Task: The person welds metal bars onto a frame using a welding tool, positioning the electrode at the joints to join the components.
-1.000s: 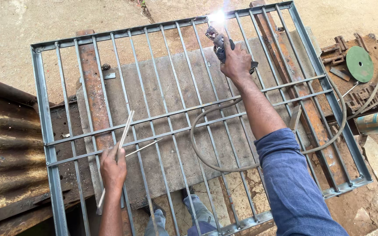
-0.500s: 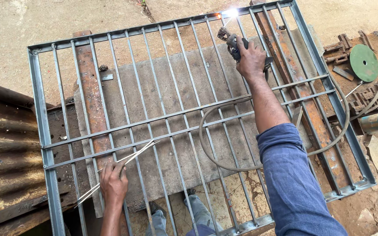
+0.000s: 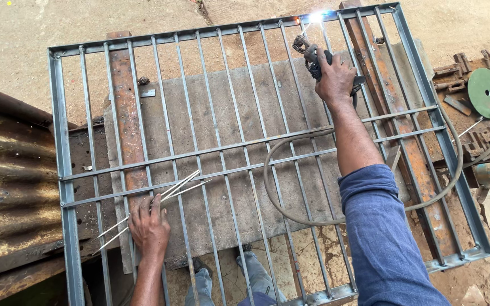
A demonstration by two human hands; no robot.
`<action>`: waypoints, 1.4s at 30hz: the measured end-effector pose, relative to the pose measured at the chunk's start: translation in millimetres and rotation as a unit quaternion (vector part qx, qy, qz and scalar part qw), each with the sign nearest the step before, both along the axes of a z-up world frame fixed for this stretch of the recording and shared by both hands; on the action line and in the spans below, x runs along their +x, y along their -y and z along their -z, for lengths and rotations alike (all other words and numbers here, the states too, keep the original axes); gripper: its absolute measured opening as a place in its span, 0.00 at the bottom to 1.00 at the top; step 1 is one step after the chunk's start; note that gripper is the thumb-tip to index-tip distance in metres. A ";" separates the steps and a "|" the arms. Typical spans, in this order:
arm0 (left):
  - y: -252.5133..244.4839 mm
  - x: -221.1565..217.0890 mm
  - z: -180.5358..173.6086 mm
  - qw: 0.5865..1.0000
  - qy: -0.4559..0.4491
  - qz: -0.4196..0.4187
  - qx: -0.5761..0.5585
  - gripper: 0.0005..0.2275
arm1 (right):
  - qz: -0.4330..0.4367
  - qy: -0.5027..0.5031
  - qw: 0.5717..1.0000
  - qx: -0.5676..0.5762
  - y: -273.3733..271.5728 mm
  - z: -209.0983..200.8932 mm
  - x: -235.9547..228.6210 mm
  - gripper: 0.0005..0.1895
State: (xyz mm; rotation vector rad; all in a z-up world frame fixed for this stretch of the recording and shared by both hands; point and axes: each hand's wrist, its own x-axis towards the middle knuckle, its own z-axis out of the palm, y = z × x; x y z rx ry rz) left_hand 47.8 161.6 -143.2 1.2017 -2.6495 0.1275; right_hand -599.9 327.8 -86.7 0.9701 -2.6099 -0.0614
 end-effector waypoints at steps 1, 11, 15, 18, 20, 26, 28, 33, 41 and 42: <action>2.2 1.0 0.6 1.000 -0.001 0.000 0.000 0.22 | 0.000 -0.001 1.000 0.000 -1.5 -0.8 0.9 0.51; -0.8 10.2 4.5 1.000 -0.010 0.007 -0.005 0.30 | 0.004 0.027 1.000 0.001 -6.5 3.5 3.3 0.51; -5.9 9.0 -5.1 1.000 -0.017 -0.007 -0.008 0.28 | 0.020 0.029 0.999 0.025 -3.9 4.5 -2.2 0.51; -10.6 7.8 -13.1 1.000 -0.020 -0.014 0.003 0.29 | 0.017 0.021 0.999 0.030 -6.4 4.3 0.3 0.51; -13.2 8.1 -17.2 1.000 -0.016 -0.014 0.008 0.29 | 0.016 0.023 0.999 0.024 -6.8 3.1 2.1 0.50; -12.5 8.3 -11.8 1.000 -0.027 -0.010 0.005 0.28 | 0.027 0.016 0.999 0.040 -5.0 7.9 -1.6 0.50; -10.7 7.5 -9.0 1.000 -0.021 -0.012 0.001 0.27 | 0.029 0.012 0.999 0.043 -3.7 7.5 -2.6 0.51; -10.3 5.3 -5.7 1.000 -0.006 -0.014 0.019 0.28 | 0.042 0.048 0.996 0.057 0.3 -5.7 -0.2 0.52; -11.4 0.3 -3.4 0.999 -0.008 -0.010 0.029 0.30 | 0.053 0.094 0.993 0.047 9.2 -32.1 6.8 0.53; -11.4 -0.1 -2.7 0.999 -0.006 -0.012 0.030 0.30 | 0.055 0.099 0.992 0.049 9.7 -33.1 6.4 0.53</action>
